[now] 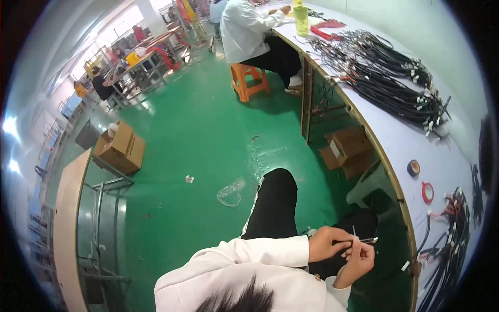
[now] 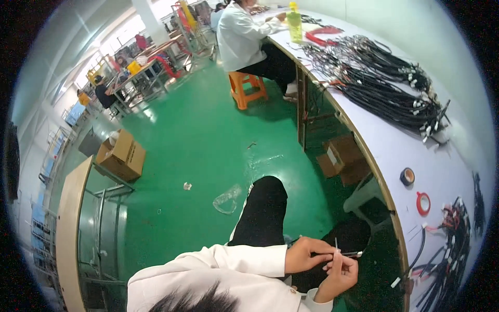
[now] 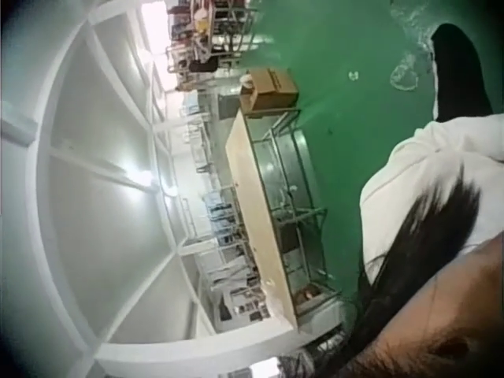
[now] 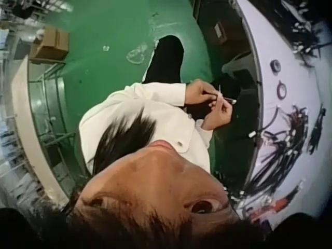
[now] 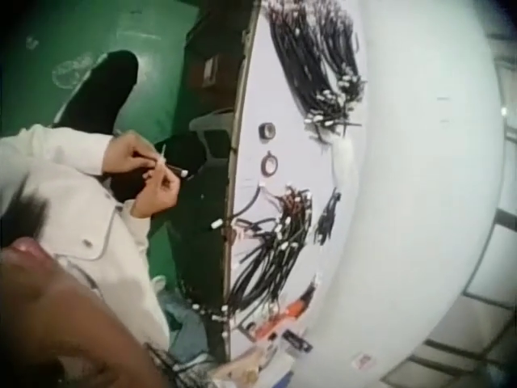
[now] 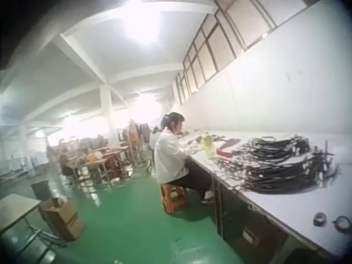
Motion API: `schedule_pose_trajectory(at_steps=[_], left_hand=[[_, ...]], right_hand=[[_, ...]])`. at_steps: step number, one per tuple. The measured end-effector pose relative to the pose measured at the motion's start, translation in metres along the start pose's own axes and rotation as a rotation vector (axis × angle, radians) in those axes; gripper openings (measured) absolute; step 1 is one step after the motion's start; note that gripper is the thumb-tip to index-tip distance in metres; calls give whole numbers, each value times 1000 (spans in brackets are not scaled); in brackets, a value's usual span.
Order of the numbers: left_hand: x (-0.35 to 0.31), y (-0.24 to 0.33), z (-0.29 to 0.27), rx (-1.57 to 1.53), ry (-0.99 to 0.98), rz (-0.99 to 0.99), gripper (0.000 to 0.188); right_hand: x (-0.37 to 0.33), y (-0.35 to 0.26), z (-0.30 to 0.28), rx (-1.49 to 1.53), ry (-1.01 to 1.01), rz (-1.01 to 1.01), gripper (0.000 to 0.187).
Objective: Wrapping electrical wire segments with black and red electrical tape at a factory workbench.
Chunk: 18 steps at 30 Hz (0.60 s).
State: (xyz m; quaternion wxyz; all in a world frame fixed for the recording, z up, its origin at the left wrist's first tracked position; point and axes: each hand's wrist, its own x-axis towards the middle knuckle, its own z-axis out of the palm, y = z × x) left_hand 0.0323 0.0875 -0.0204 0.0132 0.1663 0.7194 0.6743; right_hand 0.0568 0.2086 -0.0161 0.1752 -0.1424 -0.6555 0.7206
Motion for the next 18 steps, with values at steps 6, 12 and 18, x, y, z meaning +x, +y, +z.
schedule_pose_trajectory(at_steps=[6,12,18], left_hand=[[-4,-2,0,-28,-15,-1,22],[-6,-3,-4,205,-35,177,18],[0,3,-5,461,-325,55,21]], right_hand=[[4,-11,-8,-131,-41,-154,12],[15,-28,-10,-891,-143,-683,8],[23,-14,-37,-645,-251,-666,9]])
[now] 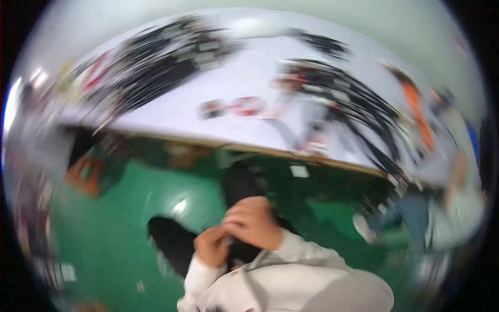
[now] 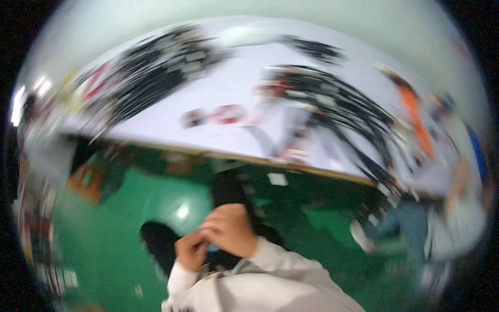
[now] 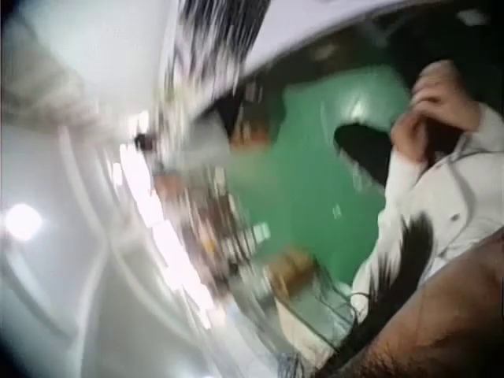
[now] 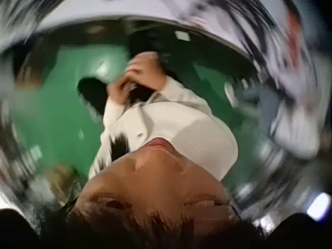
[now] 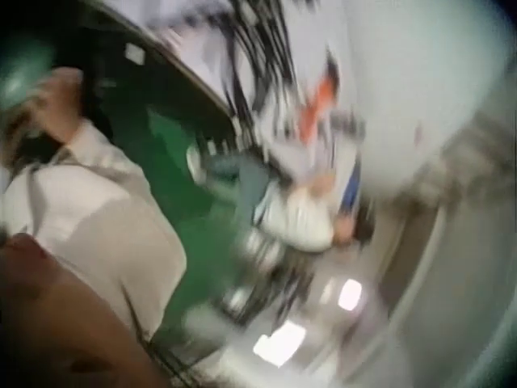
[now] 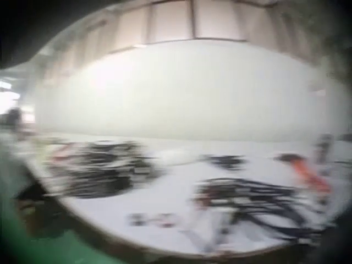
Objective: Wrapping electrical wire segments with black and red electrical tape at a factory workbench.
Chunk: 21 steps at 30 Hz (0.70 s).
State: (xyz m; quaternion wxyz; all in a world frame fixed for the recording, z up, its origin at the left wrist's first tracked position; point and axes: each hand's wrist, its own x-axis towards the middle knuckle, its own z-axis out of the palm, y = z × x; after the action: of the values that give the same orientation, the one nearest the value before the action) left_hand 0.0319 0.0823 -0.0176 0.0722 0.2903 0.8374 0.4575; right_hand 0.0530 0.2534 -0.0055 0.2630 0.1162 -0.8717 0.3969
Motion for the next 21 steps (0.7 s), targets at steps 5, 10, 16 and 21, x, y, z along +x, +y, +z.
schedule_pose_trajectory(at_steps=[5,10,16,21], left_hand=[[18,-1,28,-77,-161,184,14],[42,8,50,-24,-428,300,18],[66,34,75,-2,-572,310,15],[74,38,94,84,-622,341,12]], right_hand=[[-33,24,-11,207,86,260,9],[-66,48,-25,574,53,606,10],[-92,57,-34,573,425,566,12],[-111,76,-47,808,286,633,10]])
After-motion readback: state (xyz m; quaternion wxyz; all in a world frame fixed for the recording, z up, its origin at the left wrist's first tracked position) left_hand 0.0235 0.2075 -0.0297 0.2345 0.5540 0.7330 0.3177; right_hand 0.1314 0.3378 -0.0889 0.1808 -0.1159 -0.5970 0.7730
